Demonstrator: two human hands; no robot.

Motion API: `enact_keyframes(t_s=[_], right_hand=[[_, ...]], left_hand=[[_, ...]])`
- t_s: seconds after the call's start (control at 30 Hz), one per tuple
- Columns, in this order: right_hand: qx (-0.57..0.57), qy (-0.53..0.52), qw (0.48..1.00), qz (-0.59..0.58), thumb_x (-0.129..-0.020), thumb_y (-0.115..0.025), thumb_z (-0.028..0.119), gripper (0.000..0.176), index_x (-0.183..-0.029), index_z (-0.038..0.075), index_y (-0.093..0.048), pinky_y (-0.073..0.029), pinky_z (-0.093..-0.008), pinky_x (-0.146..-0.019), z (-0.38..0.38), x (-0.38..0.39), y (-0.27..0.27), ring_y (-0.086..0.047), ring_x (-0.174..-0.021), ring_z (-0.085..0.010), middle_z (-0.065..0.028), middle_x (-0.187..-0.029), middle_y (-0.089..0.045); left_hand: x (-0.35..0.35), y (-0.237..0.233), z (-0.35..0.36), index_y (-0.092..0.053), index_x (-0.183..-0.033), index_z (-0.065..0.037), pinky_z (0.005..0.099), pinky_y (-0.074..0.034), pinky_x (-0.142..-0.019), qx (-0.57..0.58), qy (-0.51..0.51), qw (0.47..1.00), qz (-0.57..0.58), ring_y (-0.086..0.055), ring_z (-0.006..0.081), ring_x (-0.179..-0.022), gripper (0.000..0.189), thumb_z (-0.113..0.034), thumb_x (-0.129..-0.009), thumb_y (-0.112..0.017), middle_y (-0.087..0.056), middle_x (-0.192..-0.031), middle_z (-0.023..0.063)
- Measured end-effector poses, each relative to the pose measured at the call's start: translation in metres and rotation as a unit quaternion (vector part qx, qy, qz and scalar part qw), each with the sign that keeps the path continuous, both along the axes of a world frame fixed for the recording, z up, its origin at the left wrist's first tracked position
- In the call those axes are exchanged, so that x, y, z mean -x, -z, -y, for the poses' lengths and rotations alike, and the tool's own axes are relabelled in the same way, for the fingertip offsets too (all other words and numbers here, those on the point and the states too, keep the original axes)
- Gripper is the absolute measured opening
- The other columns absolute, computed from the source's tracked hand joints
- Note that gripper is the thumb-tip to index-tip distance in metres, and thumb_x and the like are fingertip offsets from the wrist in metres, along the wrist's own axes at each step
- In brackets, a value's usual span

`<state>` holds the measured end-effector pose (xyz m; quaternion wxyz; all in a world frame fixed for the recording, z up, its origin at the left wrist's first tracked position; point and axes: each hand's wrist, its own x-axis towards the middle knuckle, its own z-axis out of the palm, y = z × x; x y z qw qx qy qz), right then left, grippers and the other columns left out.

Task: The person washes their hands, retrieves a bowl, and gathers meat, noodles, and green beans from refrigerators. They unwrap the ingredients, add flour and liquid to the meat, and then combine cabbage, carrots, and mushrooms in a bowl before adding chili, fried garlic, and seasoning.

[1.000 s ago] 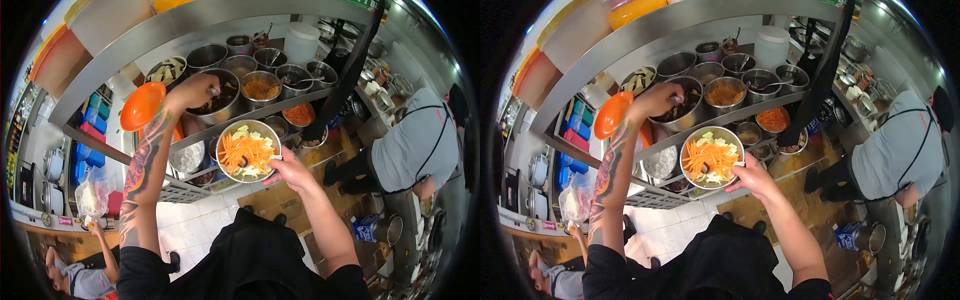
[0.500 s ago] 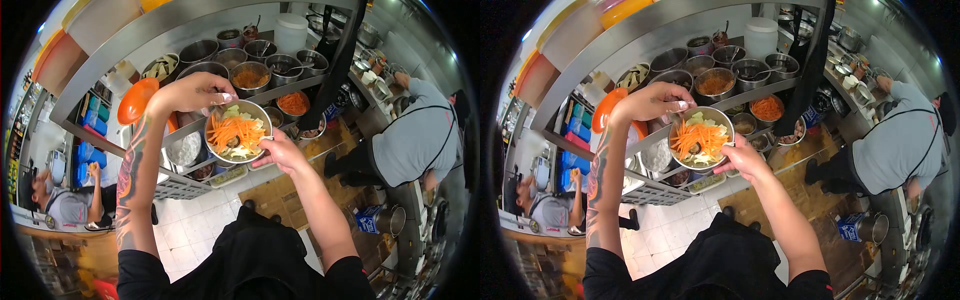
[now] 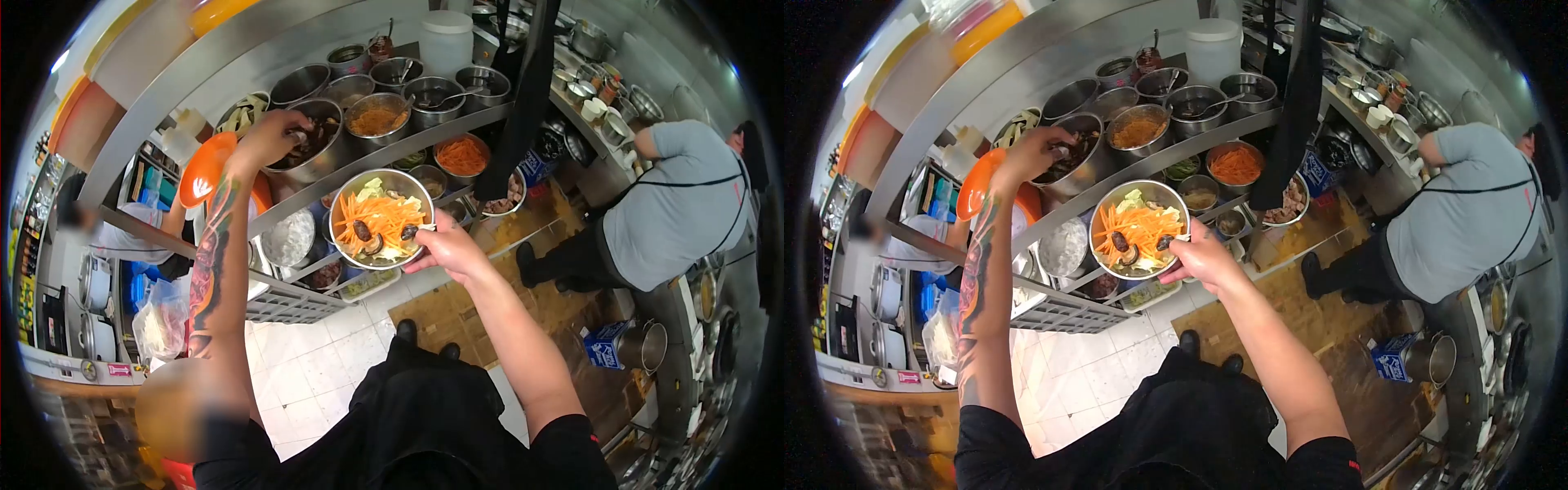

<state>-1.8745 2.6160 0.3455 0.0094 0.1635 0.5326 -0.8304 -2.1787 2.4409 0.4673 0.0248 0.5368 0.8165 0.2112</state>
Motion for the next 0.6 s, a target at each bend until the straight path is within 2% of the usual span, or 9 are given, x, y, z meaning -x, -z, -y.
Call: enact_keyframes(t_s=[0.07,0.17,0.2,0.23,0.33,0.5,0.53,0.57,0.6], right_hand=[[-0.002,0.021,1.0,-0.002,-0.087,-0.049,0.0,0.057,-0.142,0.002,-0.036,-0.065,-0.0374,-0.064,0.0,-0.004,0.009,-0.07,-0.09,-0.0281,-0.0179,-0.123,-0.059],[0.002,0.042,0.999,0.007,-0.088,-0.048,0.0,0.057,-0.143,0.004,-0.036,-0.064,-0.037,-0.063,0.002,-0.012,0.017,-0.069,-0.093,-0.0272,-0.0162,-0.125,-0.059],[0.014,0.052,0.998,0.012,-0.088,-0.048,0.0,0.057,-0.143,0.004,-0.036,-0.064,-0.037,-0.063,0.003,-0.015,0.025,-0.069,-0.093,-0.0272,-0.0162,-0.125,-0.059],[0.014,0.051,0.999,0.006,-0.088,-0.048,0.001,0.057,-0.144,0.005,-0.036,-0.064,-0.0367,-0.063,0.003,-0.019,0.036,-0.069,-0.093,-0.0268,-0.0154,-0.125,-0.058],[0.048,0.082,0.995,0.021,-0.09,-0.046,0.001,0.056,-0.144,0.009,-0.036,-0.063,-0.0347,-0.06,0.0,-0.032,0.101,-0.07,-0.091,-0.0247,-0.014,-0.125,-0.059],[0.005,0.21,0.969,0.126,-0.086,-0.048,0.003,0.059,-0.144,0.013,-0.042,-0.06,-0.0337,-0.051,0.013,-0.077,0.238,-0.07,-0.067,-0.022,-0.0162,-0.109,-0.068],[-0.053,0.218,0.955,0.196,-0.085,-0.048,0.003,0.06,-0.144,0.014,-0.043,-0.058,-0.034,-0.05,0.055,0.031,0.251,-0.069,-0.06,-0.0224,-0.017,-0.106,-0.069],[-0.05,0.248,0.946,0.203,-0.084,-0.048,0.003,0.059,-0.142,0.014,-0.046,-0.057,-0.0355,-0.051,0.071,0.055,0.288,-0.066,-0.05,-0.0248,-0.018,-0.102,-0.071],[-0.049,0.278,0.935,0.213,-0.085,-0.049,0.005,0.057,-0.141,0.015,-0.048,-0.057,-0.0352,-0.052,0.085,0.06,0.311,-0.069,-0.058,-0.025,-0.018,-0.101,-0.071]], left_hand=[[-0.011,-0.012,-0.005,-0.068,-0.107,0.0,0.0324,-0.051,-0.085,0.007,-0.045,0.998,-0.041,-0.066,0.0221,-0.097,0.026,0.003,-0.082,-0.063,-0.071,-0.105,0.0113],[-0.082,-0.022,-0.012,-0.067,-0.104,0.001,0.0315,-0.051,-0.086,-0.045,-0.027,0.962,0.27,-0.065,0.0181,-0.098,0.018,0.003,-0.087,-0.063,-0.068,-0.1,0.0074],[-0.103,-0.004,-0.02,-0.069,-0.1,-0.002,0.0293,-0.052,-0.074,-0.091,0.114,0.984,0.1,-0.064,0.0172,-0.089,0.016,0.002,-0.085,-0.065,-0.067,-0.095,0.0079],[-0.129,0.014,-0.027,-0.07,-0.098,-0.002,0.0328,-0.053,-0.081,-0.078,0.125,0.984,0.101,-0.065,0.0227,-0.095,0.021,0.006,-0.08,-0.063,-0.066,-0.098,0.0109],[-0.179,0.12,-0.036,-0.07,-0.097,-0.002,0.0421,-0.047,-0.1,-0.028,0.142,0.987,0.064,-0.061,0.0339,-0.113,0.031,0.01,-0.07,-0.061,-0.066,-0.119,0.0139],[-0.237,0.285,-0.036,-0.064,-0.122,-0.002,0.048,-0.039,-0.11,0.006,0.144,0.985,0.091,-0.046,0.0442,-0.134,0.035,0.002,-0.087,-0.061,-0.053,-0.14,0.0221],[-0.127,0.306,0.006,-0.059,-0.131,-0.002,0.0494,-0.035,-0.112,0.017,0.146,0.982,0.119,-0.04,0.0463,-0.138,0.043,-0.001,-0.088,-0.061,-0.048,-0.146,0.0237],[-0.107,0.328,0.014,-0.055,-0.134,-0.002,0.0498,-0.034,-0.113,0.026,0.151,0.978,0.14,-0.037,0.0468,-0.14,0.046,-0.003,-0.089,-0.061,-0.045,-0.148,0.0239],[-0.099,0.355,0.02,-0.052,-0.138,-0.003,0.0503,-0.032,-0.114,0.038,0.155,0.972,0.171,-0.035,0.0474,-0.141,0.049,-0.004,-0.09,-0.061,-0.042,-0.15,0.0242]])
